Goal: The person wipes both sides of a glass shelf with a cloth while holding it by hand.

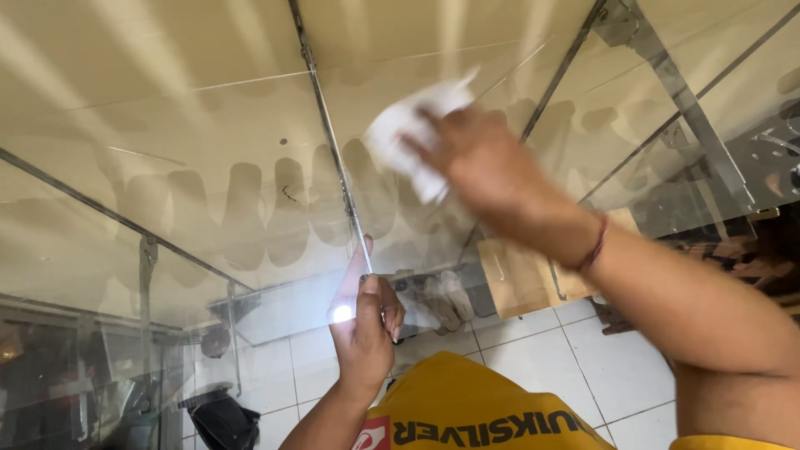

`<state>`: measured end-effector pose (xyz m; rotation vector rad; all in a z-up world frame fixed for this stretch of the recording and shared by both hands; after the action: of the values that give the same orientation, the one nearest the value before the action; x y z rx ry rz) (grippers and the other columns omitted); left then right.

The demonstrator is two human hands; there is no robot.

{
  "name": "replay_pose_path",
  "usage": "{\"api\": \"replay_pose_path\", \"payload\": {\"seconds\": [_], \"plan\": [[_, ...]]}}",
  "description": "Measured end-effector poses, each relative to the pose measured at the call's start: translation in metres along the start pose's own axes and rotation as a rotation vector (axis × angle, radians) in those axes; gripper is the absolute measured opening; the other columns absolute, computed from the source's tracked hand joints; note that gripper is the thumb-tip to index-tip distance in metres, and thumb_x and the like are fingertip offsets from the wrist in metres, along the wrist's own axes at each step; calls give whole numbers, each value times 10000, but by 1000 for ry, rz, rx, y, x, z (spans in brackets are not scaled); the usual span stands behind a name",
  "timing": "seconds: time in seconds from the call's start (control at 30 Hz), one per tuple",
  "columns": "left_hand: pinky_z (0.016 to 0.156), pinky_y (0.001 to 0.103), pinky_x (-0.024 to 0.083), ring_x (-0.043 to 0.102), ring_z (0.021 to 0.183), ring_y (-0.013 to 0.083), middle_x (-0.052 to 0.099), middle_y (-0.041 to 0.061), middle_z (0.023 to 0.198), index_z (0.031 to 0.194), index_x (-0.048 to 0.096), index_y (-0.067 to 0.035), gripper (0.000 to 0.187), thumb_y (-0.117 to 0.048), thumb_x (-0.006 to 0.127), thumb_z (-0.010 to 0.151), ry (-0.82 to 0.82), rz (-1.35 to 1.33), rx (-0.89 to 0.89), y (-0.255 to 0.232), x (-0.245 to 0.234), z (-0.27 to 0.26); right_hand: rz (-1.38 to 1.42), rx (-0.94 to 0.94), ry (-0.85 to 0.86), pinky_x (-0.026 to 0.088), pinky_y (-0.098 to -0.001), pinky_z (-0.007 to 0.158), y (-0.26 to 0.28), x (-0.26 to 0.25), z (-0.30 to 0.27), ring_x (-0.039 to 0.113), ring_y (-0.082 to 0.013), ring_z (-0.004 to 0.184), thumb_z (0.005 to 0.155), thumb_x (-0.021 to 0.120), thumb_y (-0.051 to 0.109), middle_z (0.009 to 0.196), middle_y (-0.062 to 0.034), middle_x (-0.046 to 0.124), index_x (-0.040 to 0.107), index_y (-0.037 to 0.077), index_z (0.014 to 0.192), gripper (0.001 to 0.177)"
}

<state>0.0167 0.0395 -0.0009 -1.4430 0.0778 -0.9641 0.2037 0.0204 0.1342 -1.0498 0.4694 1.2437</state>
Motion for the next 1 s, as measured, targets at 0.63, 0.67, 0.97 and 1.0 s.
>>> {"api": "replay_pose_path", "payload": {"seconds": [0.63, 0.67, 0.97, 1.0], "plan": [[472, 251, 363, 372, 486, 84, 432, 13, 593, 1593, 349, 5, 515, -133, 339, 1096, 42, 91, 33, 10, -4, 4, -14, 187, -23, 495, -521, 919, -96, 53, -10, 602, -421, 1082, 762, 601, -90, 1222, -233, 656, 677, 10, 1326, 578], [475, 251, 363, 374, 489, 85, 433, 13, 599, 1592, 349, 0, 515, -133, 338, 1095, 40, 88, 21, 10, -4, 3, 44, 141, -60, 506, -518, 927, -69, 48, 8, 598, -432, 1059, 787, 595, -97, 1263, -252, 650, 677, 16, 1340, 570], [499, 238, 355, 420, 504, 71, 495, 0, 604, 1300, 474, 51, 418, -266, 250, 1142, 52, 142, 8, 8, -7, 0, 366, -150, 47, 511, -469, 1020, 58, -30, -12, 584, -349, 1201, 860, 610, -78, 1454, -169, 586, 659, 99, 1364, 536], [504, 234, 352, 426, 510, 67, 505, -5, 607, 1154, 522, 86, 497, -300, 210, 1160, 58, 127, 15, 7, -7, 1, 404, -168, 74, 500, -458, 987, 63, -38, -26, 580, -326, 1216, 815, 595, -122, 1444, -148, 595, 668, 89, 1354, 583]]}}
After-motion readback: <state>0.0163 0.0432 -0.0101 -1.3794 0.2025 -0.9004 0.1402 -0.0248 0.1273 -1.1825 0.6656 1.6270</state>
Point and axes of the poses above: each hand's wrist, its own z-axis towards the middle knuckle, its own x-axis out of the palm, y = z × x, the point moved 4 cm from there along z, towards the middle knuckle
